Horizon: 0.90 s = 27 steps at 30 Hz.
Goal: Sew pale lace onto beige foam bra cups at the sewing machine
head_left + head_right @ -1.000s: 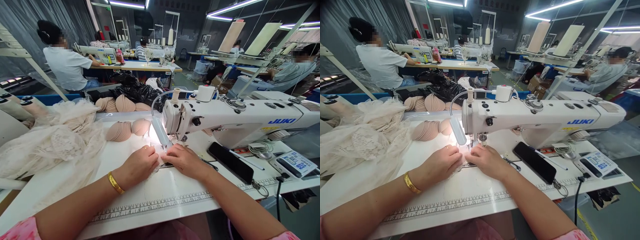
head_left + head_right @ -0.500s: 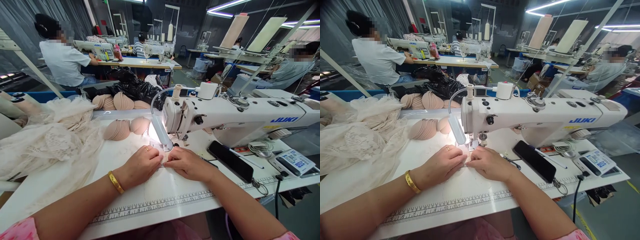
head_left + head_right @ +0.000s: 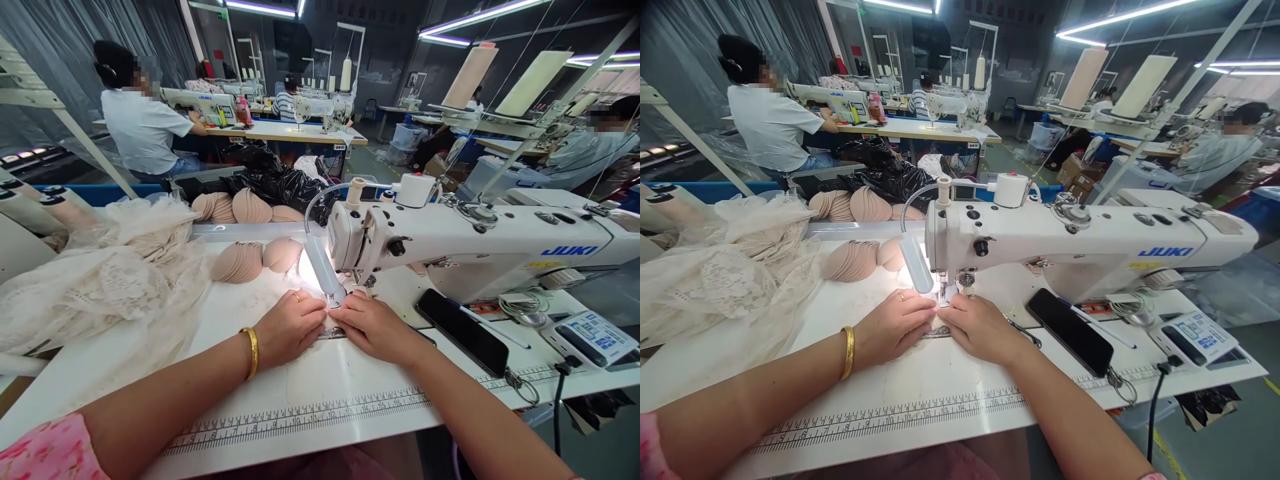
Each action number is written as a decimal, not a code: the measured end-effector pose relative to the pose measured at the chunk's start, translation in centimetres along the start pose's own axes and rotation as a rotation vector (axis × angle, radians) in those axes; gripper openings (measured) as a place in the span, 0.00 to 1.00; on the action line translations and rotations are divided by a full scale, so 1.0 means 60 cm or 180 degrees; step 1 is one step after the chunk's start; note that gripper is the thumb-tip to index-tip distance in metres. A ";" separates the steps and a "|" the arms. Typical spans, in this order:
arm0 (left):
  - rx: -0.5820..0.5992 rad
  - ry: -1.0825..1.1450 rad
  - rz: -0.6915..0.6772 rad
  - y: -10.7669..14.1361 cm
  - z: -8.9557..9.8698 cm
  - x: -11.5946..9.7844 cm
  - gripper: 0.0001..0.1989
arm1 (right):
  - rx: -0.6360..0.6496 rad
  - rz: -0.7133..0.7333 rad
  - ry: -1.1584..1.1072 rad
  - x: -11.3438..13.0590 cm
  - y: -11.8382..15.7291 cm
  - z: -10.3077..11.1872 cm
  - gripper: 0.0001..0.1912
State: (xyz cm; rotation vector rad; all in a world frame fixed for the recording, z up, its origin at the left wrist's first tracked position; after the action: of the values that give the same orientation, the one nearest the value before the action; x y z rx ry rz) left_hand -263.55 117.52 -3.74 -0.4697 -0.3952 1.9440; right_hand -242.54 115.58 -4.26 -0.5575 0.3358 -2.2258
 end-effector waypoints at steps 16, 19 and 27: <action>0.0091 0.0056 0.0012 -0.031 -0.010 0.044 0.11 | -0.0174 -0.0430 0.0352 -0.017 -0.003 -0.017 0.15; 0.0130 0.0026 0.0029 -0.033 -0.009 0.045 0.12 | -0.0187 -0.0416 0.0405 -0.018 -0.004 -0.018 0.16; 0.0197 -0.0200 0.0042 -0.035 -0.008 0.051 0.12 | -0.0195 -0.0393 0.0413 -0.022 0.001 -0.018 0.14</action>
State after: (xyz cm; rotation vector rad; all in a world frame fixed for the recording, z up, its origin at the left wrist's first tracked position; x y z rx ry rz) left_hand -262.78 121.18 -3.62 -0.3726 -0.3719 1.9816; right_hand -242.29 116.64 -5.60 -0.4784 0.4487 -2.3838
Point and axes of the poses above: each hand's wrist, its own y-axis away from the middle knuckle, its own z-axis out of the back of the hand, x = y × z, the point moved 3 cm from there along -y, towards the middle knuckle, and after that the axes turned 1 degree about -x, right-handed, at the moved point
